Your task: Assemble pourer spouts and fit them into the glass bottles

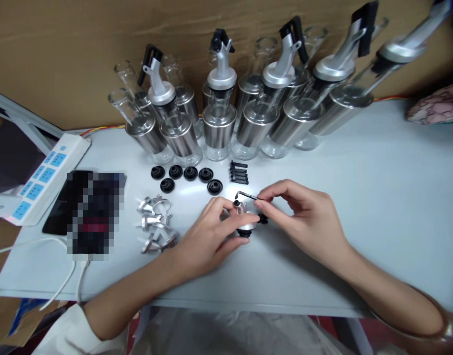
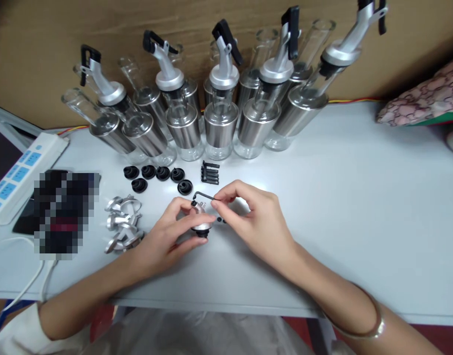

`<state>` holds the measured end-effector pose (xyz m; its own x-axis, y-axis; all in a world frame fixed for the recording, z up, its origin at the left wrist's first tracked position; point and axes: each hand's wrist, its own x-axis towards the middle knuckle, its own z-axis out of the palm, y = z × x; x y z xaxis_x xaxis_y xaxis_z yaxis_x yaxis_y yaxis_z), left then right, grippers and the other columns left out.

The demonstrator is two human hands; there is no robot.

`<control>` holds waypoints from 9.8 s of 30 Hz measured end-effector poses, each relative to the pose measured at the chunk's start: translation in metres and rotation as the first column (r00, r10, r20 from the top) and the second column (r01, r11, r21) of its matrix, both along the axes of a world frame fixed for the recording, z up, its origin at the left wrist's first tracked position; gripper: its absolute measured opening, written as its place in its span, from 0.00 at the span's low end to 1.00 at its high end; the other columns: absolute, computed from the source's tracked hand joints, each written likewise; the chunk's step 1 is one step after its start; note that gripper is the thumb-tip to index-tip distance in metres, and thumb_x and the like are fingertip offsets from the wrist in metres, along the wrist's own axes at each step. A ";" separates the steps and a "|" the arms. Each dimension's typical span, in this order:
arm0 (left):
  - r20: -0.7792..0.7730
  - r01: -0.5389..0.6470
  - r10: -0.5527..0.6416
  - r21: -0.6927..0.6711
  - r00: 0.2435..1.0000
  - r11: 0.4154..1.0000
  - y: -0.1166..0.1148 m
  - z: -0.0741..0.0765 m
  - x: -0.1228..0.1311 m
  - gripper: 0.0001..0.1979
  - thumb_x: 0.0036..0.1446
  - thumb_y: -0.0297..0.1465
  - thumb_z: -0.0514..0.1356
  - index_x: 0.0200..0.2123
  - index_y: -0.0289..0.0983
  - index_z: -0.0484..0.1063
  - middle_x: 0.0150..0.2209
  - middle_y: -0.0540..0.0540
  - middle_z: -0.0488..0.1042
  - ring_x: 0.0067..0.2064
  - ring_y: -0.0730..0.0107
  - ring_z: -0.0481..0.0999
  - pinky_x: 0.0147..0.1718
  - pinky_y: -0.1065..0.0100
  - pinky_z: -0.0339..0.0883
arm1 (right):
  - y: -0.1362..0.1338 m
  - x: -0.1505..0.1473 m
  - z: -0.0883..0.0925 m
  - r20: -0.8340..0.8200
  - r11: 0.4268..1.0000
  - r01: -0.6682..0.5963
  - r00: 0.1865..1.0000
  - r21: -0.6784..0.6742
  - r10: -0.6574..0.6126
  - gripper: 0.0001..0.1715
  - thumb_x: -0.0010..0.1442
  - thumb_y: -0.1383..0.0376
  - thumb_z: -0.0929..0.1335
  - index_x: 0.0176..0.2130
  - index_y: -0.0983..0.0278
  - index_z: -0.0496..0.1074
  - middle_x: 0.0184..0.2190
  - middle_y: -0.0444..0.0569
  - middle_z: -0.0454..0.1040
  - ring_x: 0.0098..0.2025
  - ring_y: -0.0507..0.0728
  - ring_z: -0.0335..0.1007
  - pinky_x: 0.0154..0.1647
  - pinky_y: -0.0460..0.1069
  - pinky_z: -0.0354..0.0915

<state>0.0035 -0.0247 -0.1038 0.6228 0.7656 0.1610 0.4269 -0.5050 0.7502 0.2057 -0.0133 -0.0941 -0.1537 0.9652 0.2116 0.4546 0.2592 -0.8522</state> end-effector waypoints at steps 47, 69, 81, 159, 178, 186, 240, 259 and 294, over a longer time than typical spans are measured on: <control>0.179 -0.052 0.025 0.146 0.984 0.988 0.002 0.000 -0.003 0.13 0.61 0.34 0.61 0.49 0.40 0.71 0.64 0.38 0.52 0.62 0.55 0.63 0.53 0.57 0.69 | -0.004 0.000 0.001 -0.096 0.987 -0.043 0.994 0.157 0.059 0.09 0.57 0.74 0.70 0.33 0.59 0.71 0.29 0.43 0.76 0.32 0.53 0.73 0.33 0.50 0.66; 0.303 -0.094 0.045 0.149 0.952 0.984 0.000 -0.004 -0.004 0.14 0.63 0.32 0.58 0.53 0.41 0.69 0.52 0.41 0.61 0.46 0.67 0.73 0.49 0.58 0.73 | -0.003 -0.001 0.003 0.038 0.953 -0.232 0.973 0.194 0.229 0.24 0.53 0.57 0.75 0.49 0.58 0.72 0.36 0.49 0.79 0.34 0.57 0.76 0.36 0.52 0.73; 0.272 -0.116 0.081 0.116 0.959 0.986 -0.002 -0.003 -0.004 0.16 0.61 0.34 0.60 0.52 0.43 0.70 0.49 0.43 0.62 0.42 0.68 0.74 0.49 0.57 0.74 | -0.003 -0.003 0.005 0.026 0.953 -0.223 0.975 0.206 0.223 0.12 0.58 0.61 0.73 0.44 0.58 0.76 0.28 0.45 0.80 0.28 0.55 0.77 0.31 0.49 0.73; 0.566 -0.287 0.374 -0.240 0.735 0.928 -0.003 -0.007 0.004 0.10 0.60 0.21 0.60 0.39 0.41 0.64 0.37 0.52 0.72 0.45 0.74 0.77 0.45 0.73 0.69 | -0.003 -0.003 0.008 -0.277 0.850 -0.483 0.863 -0.211 0.422 0.10 0.58 0.65 0.72 0.43 0.61 0.75 0.38 0.47 0.80 0.40 0.55 0.77 0.42 0.50 0.73; 0.510 -0.304 0.360 -0.193 0.781 0.933 -0.003 -0.012 0.001 0.09 0.64 0.27 0.57 0.47 0.41 0.67 0.46 0.44 0.76 0.48 0.68 0.76 0.48 0.65 0.71 | -0.013 -0.002 0.004 -0.231 0.938 -0.327 0.927 -0.116 0.295 0.23 0.54 0.58 0.74 0.48 0.57 0.68 0.44 0.49 0.78 0.44 0.59 0.79 0.47 0.52 0.74; 0.550 -0.299 0.388 -0.248 0.740 0.921 0.000 -0.008 0.003 0.01 0.62 0.29 0.58 0.38 0.38 0.68 0.44 0.42 0.78 0.48 0.65 0.78 0.50 0.58 0.71 | -0.010 -0.005 0.003 -0.104 0.933 -0.341 0.938 -0.113 0.330 0.26 0.55 0.60 0.73 0.53 0.57 0.67 0.44 0.51 0.79 0.44 0.60 0.79 0.44 0.53 0.75; 0.586 -0.023 0.452 -0.594 0.672 0.804 -0.002 0.058 0.004 0.17 0.57 0.44 0.62 0.38 0.35 0.71 0.35 0.46 0.74 0.34 0.71 0.71 0.34 0.71 0.64 | -0.007 -0.001 -0.007 -0.216 0.923 0.018 0.974 0.384 0.070 0.26 0.64 0.72 0.65 0.58 0.51 0.68 0.50 0.50 0.76 0.40 0.54 0.78 0.40 0.48 0.73; 0.532 0.188 0.535 -0.803 0.656 0.566 -0.019 0.020 0.020 0.29 0.56 0.40 0.66 0.55 0.44 0.54 0.32 0.53 0.72 0.33 0.75 0.72 0.35 0.70 0.63 | -0.015 -0.004 0.003 -0.173 0.935 -0.239 0.941 0.262 0.289 0.40 0.62 0.71 0.68 0.67 0.50 0.53 0.64 0.48 0.62 0.59 0.59 0.69 0.55 0.54 0.71; 0.506 0.131 0.441 -0.754 0.741 0.643 -0.022 0.019 0.015 0.26 0.56 0.42 0.65 0.50 0.44 0.55 0.35 0.51 0.69 0.34 0.72 0.69 0.34 0.69 0.61 | -0.011 -0.009 0.008 -0.263 0.964 -0.151 0.942 0.219 0.208 0.20 0.57 0.68 0.72 0.48 0.48 0.77 0.34 0.46 0.82 0.33 0.55 0.79 0.29 0.47 0.76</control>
<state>0.0188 -0.0466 -0.0851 0.4563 0.8682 -0.1950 -0.2438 0.3328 0.9109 0.1964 -0.0239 -0.0860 -0.2275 0.8632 0.4506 0.1341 0.4861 -0.8635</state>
